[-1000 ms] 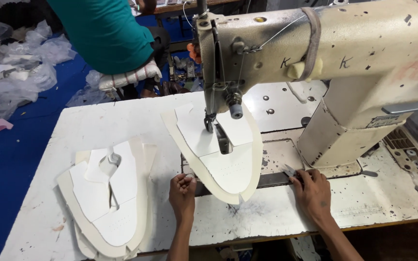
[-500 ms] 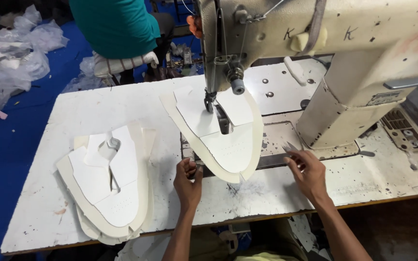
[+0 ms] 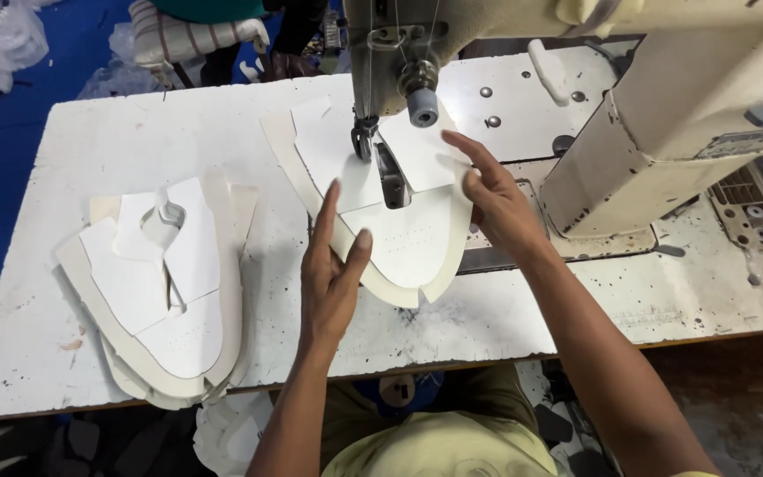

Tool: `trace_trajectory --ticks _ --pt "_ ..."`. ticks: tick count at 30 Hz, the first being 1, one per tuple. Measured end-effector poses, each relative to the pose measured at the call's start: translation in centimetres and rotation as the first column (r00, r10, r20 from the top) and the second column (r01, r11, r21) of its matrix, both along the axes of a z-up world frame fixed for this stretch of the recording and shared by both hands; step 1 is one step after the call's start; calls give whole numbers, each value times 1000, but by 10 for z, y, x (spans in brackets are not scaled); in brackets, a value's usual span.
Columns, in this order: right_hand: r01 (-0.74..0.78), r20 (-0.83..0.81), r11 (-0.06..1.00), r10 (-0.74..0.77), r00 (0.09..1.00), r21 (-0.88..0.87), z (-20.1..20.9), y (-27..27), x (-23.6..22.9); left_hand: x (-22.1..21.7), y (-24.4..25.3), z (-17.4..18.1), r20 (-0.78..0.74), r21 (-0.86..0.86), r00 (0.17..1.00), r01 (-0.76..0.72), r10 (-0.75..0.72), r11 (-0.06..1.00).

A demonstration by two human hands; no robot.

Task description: The person uses a sewing machine to stitch white shoe parts. They repeatedly pick up a shoe part from a stack, place it under the machine's presser foot, guide it through the machine, and then set the finished piece aside.

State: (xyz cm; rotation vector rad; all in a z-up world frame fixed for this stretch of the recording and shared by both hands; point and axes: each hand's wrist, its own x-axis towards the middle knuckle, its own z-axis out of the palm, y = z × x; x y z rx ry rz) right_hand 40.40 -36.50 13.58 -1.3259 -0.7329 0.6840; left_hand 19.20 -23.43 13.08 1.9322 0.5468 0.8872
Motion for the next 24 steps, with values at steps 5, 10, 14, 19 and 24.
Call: trace_trajectory --ticks 5,10,14,19,24 --pt "-16 186 993 38 982 -118 15 15 0 26 11 5 21 -247 1000 -7 13 969" --pt "-33 241 993 60 969 -116 12 14 3 25 15 7 51 -202 998 42 -33 978" --pt "-39 246 995 61 967 -92 8 18 9 29 18 6 125 -283 990 96 -63 954" --pt "-16 242 991 48 969 -134 24 24 11 37 22 7 121 -252 992 70 -40 965" --pt "-33 295 996 56 954 -81 13 28 26 46 30 5 130 -277 991 76 -41 958"
